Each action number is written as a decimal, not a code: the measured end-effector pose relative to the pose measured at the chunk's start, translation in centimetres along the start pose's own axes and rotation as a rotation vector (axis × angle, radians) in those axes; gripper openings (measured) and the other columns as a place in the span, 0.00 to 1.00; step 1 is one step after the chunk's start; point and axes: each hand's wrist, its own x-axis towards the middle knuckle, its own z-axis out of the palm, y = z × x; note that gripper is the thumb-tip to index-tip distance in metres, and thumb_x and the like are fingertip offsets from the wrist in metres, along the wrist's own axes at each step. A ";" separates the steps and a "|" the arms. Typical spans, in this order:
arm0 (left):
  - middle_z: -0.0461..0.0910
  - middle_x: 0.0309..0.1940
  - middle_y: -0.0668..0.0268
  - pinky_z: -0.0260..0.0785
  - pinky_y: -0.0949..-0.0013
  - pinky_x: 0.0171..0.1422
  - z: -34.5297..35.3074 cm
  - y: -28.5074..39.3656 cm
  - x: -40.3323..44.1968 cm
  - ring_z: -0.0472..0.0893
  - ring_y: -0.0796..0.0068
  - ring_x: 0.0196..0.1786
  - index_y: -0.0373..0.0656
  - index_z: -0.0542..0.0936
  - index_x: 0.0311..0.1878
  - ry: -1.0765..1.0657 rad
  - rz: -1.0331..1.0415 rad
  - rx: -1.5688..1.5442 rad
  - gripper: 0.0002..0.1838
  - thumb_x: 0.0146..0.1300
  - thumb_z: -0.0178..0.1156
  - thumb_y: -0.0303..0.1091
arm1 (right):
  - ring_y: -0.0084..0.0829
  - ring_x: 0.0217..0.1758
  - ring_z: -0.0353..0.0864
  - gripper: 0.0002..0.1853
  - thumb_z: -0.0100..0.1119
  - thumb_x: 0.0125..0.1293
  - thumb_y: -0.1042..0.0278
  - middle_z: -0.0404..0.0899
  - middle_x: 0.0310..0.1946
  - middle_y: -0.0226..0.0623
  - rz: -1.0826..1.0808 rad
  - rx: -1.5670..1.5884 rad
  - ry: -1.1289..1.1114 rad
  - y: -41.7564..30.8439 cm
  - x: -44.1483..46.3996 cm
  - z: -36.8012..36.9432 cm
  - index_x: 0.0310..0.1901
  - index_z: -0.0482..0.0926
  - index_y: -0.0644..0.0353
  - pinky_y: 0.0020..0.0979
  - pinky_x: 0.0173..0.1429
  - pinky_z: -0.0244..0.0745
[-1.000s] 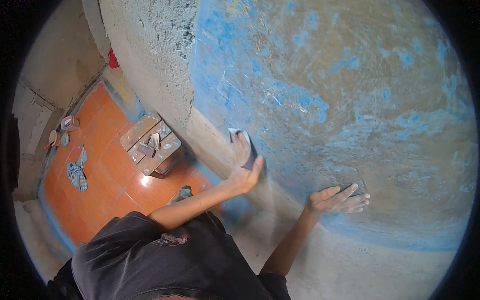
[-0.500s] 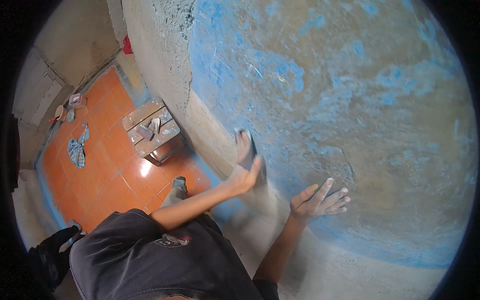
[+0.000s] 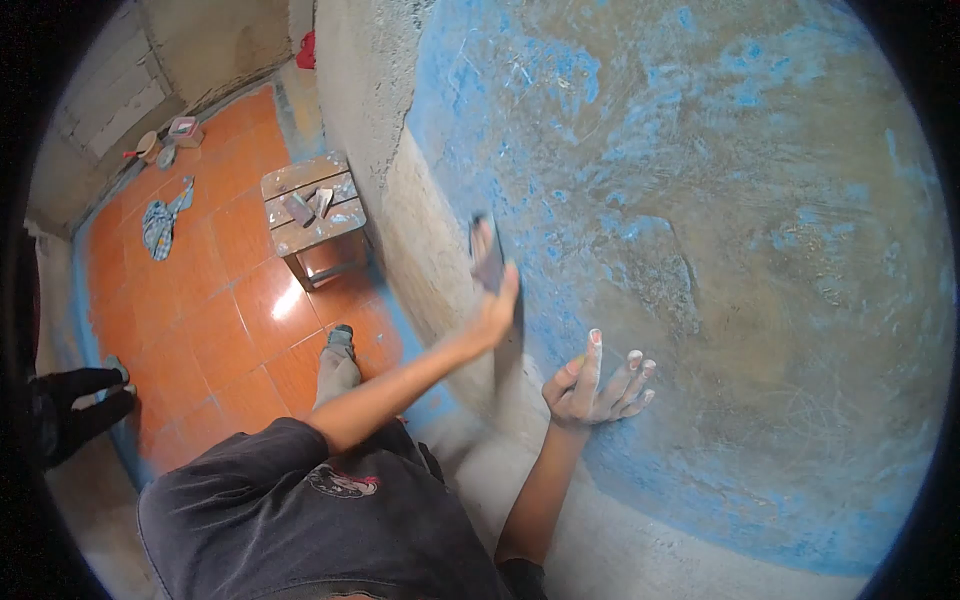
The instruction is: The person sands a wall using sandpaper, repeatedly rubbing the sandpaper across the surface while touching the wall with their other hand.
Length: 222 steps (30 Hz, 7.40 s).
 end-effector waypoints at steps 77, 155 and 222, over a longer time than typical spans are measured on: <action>0.51 0.74 0.26 0.36 0.32 0.80 2.1 7.2 2.8 0.47 0.21 0.78 0.21 0.51 0.76 -0.249 0.671 0.518 0.46 0.70 0.56 0.50 | 0.39 0.61 0.79 0.12 0.50 0.73 0.64 0.84 0.53 0.36 0.174 0.315 -0.018 -1.5 1.7 -2.3 0.50 0.84 0.52 0.45 0.73 0.56; 0.27 0.83 0.41 0.05 0.25 0.71 -14.0 4.7 27.0 0.18 0.23 0.79 0.52 0.56 0.83 -0.549 0.982 0.508 0.34 0.78 0.47 0.49 | 0.68 0.82 0.45 0.45 0.57 0.70 0.46 0.49 0.77 0.70 0.945 -0.165 -0.044 -17.8 8.9 9.3 0.78 0.54 0.68 0.64 0.81 0.42; 0.48 0.83 0.47 0.18 0.37 0.81 -1.0 19.3 14.7 0.36 0.35 0.84 0.54 0.73 0.74 -0.366 1.155 0.623 0.30 0.68 0.60 0.39 | 0.60 0.80 0.56 0.40 0.60 0.64 0.38 0.57 0.77 0.61 0.285 -0.317 -0.341 9.1 17.5 -13.6 0.77 0.65 0.33 0.65 0.76 0.52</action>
